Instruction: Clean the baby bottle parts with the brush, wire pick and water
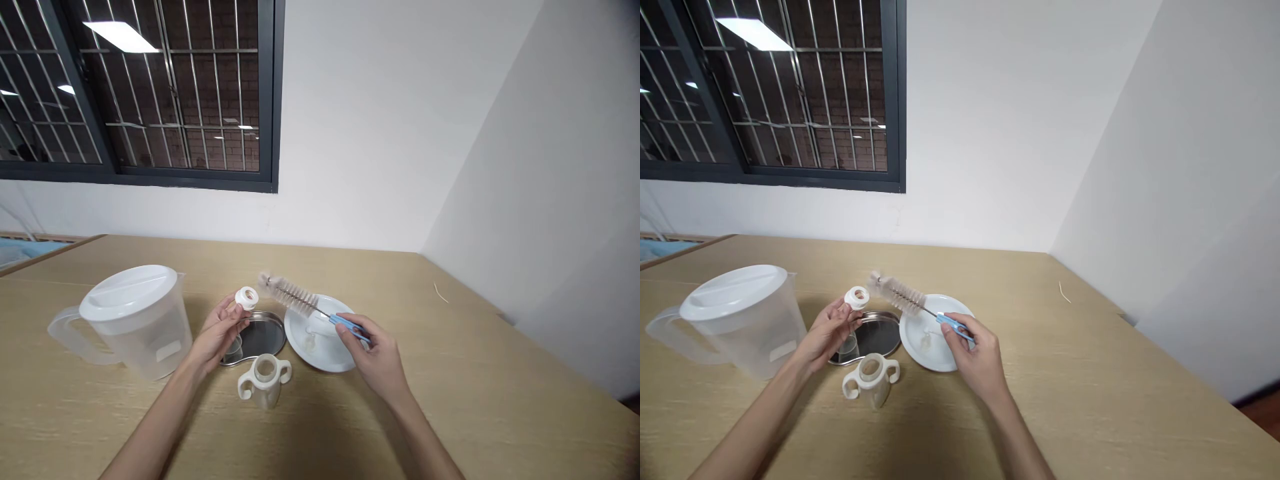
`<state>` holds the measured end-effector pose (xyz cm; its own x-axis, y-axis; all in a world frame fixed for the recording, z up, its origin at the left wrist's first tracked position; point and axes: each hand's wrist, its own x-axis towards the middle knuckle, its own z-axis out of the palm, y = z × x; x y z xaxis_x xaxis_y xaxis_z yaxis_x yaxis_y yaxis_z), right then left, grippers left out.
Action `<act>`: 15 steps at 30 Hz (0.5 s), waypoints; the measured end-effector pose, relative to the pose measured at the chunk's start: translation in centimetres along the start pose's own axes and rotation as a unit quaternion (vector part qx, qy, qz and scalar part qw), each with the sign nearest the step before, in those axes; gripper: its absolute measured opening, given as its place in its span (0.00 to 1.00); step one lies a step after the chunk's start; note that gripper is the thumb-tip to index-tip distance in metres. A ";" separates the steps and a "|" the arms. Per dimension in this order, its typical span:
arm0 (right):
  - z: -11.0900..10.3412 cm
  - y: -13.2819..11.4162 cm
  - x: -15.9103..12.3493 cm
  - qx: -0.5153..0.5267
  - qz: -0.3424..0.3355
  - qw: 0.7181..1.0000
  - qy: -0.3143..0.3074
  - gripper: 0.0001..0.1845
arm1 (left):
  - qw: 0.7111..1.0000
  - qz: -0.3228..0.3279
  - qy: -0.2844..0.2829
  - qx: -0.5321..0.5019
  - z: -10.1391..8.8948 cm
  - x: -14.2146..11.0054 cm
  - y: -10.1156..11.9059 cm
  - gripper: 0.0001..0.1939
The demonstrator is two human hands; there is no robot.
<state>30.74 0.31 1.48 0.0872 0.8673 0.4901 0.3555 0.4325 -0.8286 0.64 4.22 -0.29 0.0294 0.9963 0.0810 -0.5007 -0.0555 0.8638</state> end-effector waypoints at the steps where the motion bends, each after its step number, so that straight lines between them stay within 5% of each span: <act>1: -0.1 0.0 0.0 0.000 0.001 1.000 0.006 0.16 | 1.000 -0.003 0.002 0.007 0.0 0.0 0.0 0.25; 15: 0.0 -0.1 0.0 0.007 0.007 1.000 -0.008 0.16 | 0.999 0.030 0.002 0.044 -0.4 0.1 0.2 0.27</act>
<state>30.70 0.24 1.52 0.0767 0.8771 0.4742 0.3414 0.4237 -0.8390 0.20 4.30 -0.26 -0.0019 0.9913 0.1314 -0.4238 -0.1198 0.8978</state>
